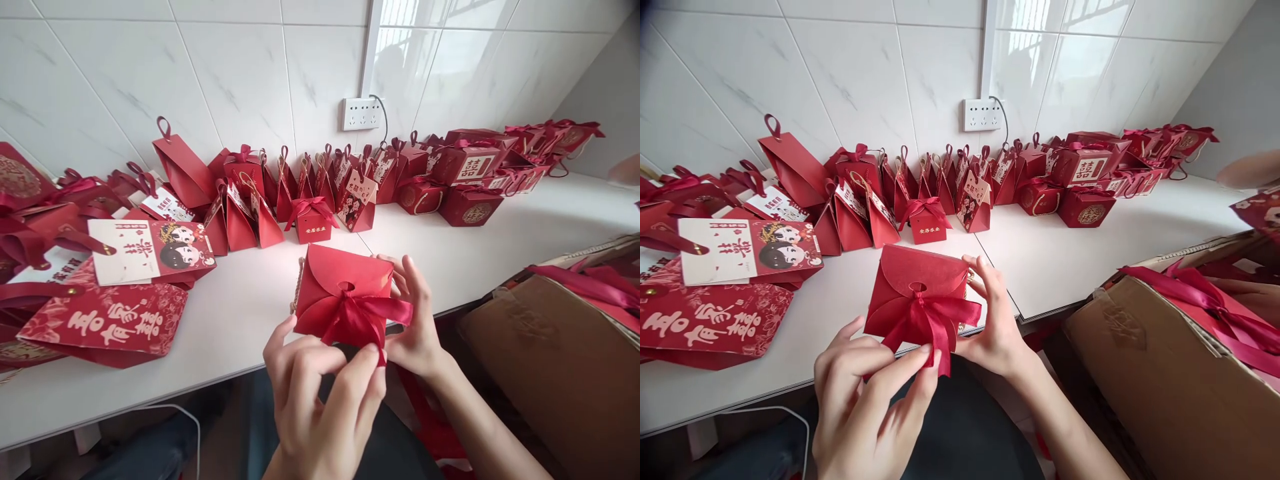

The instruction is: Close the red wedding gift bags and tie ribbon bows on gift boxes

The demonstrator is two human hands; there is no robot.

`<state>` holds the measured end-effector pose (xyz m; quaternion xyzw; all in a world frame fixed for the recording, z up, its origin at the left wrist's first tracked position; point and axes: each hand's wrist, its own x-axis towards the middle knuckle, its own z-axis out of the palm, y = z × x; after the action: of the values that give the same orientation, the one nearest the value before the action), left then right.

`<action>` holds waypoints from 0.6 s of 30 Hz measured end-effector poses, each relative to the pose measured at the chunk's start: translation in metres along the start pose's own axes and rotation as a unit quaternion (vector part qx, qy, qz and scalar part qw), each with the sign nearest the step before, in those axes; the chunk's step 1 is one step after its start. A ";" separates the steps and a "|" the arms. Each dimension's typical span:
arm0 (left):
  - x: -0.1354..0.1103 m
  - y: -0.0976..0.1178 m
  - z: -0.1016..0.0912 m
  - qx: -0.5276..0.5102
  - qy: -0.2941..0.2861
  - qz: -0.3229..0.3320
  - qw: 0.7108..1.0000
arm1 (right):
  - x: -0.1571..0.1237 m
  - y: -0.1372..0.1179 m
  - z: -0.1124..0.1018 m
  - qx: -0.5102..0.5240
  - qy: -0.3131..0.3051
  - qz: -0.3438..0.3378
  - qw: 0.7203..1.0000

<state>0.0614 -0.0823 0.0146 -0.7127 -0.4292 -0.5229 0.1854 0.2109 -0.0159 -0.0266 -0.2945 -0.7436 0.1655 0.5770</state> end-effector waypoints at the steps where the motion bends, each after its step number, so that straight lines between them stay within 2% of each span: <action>1: 0.000 -0.001 -0.002 -0.001 -0.011 0.005 1.000 | 0.000 0.000 0.000 0.000 0.000 -0.001 1.000; 5: 0.000 -0.005 -0.011 0.007 -0.045 0.052 0.998 | 0.000 0.000 -0.002 -0.001 0.002 -0.023 1.000; 8: 0.001 -0.006 -0.013 0.002 -0.017 0.046 0.999 | -0.001 0.002 -0.004 0.007 -0.002 -0.038 0.999; 11: 0.004 -0.011 -0.010 -0.023 0.026 -0.012 0.999 | -0.002 0.003 -0.008 0.003 -0.011 -0.035 0.999; 14: 0.009 -0.027 -0.006 -0.020 0.046 -0.089 0.995 | -0.002 0.004 -0.013 -0.002 -0.021 -0.036 0.999; 16: 0.010 -0.043 -0.003 0.004 0.025 -0.149 0.988 | -0.002 0.004 -0.016 -0.009 -0.030 -0.043 0.999; 18: 0.009 -0.059 0.001 0.026 -0.020 -0.211 0.977 | -0.002 0.004 -0.019 -0.023 -0.037 -0.047 0.998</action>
<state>0.0150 -0.0445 0.0111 -0.6110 -0.5871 -0.5248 0.0805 0.2309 -0.0155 -0.0250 -0.2664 -0.7808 0.1319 0.5494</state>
